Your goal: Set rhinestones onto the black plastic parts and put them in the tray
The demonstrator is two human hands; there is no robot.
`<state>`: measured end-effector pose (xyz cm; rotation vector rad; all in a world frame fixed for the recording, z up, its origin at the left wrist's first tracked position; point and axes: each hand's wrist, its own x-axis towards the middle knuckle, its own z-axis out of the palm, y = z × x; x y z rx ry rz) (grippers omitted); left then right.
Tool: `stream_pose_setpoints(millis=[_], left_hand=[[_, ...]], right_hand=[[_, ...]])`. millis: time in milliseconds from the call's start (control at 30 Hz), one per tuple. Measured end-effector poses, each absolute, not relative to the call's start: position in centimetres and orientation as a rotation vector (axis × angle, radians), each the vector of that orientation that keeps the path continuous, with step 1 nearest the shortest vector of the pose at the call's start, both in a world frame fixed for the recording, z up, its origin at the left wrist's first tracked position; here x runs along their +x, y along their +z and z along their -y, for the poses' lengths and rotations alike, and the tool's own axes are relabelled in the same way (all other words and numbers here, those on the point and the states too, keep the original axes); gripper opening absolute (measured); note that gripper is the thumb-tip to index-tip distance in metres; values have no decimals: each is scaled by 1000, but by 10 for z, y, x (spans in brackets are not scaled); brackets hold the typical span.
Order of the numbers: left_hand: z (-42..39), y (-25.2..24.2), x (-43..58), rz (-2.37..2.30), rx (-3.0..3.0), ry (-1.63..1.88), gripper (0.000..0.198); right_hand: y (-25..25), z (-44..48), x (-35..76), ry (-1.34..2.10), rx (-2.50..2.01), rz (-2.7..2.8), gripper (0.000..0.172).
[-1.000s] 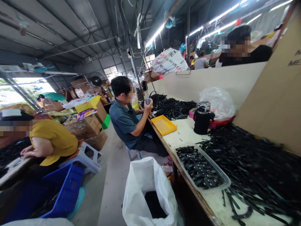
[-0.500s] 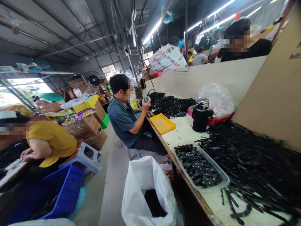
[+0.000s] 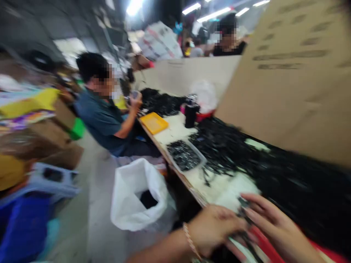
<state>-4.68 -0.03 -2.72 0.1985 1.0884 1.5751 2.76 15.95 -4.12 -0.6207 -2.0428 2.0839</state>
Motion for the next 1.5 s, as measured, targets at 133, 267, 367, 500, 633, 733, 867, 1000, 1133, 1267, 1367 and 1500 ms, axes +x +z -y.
stream_pose_setpoints(millis=[133,267,367,500,633,733,867,1000,1133,1267,1367,1500], left_hand=[[6,-19,-39,-1125,249,1469,52],[2,-12,-32,-1146,260,1369,45],[-3,-7,-19,-1173,268,1316,46],[-8,-7,-4,-1203,262,1304,50],[-10,-7,1,-1209,264,1291,51],[-10,-7,2,-1203,252,1294,50],[-12,-13,-1,-1232,181,1386,46],[-14,-27,-7,-1336,13,1614,45],[-17,-37,-11,-1375,-2,1712,69],[-19,-41,-8,-1369,-33,1730,76],[-20,-44,0,-1333,-75,1709,72],[-19,-52,13,-1287,-25,1674,48]], right_hand=[[-35,-147,53,2258,-514,1826,47],[-36,-147,68,2320,-461,1646,41],[-35,-145,86,2346,-445,1538,39],[-37,-143,104,2330,-420,1484,38],[-39,-145,111,2323,-391,1457,36],[-39,-146,112,2321,-392,1449,36],[-40,-145,109,2279,-416,1415,36],[-49,-136,104,2246,-503,1338,36],[-61,-121,103,2236,-597,1282,33],[-68,-108,110,2211,-617,1273,33],[-71,-102,118,2160,-641,1260,32],[-77,-97,130,2126,-749,1179,35]])
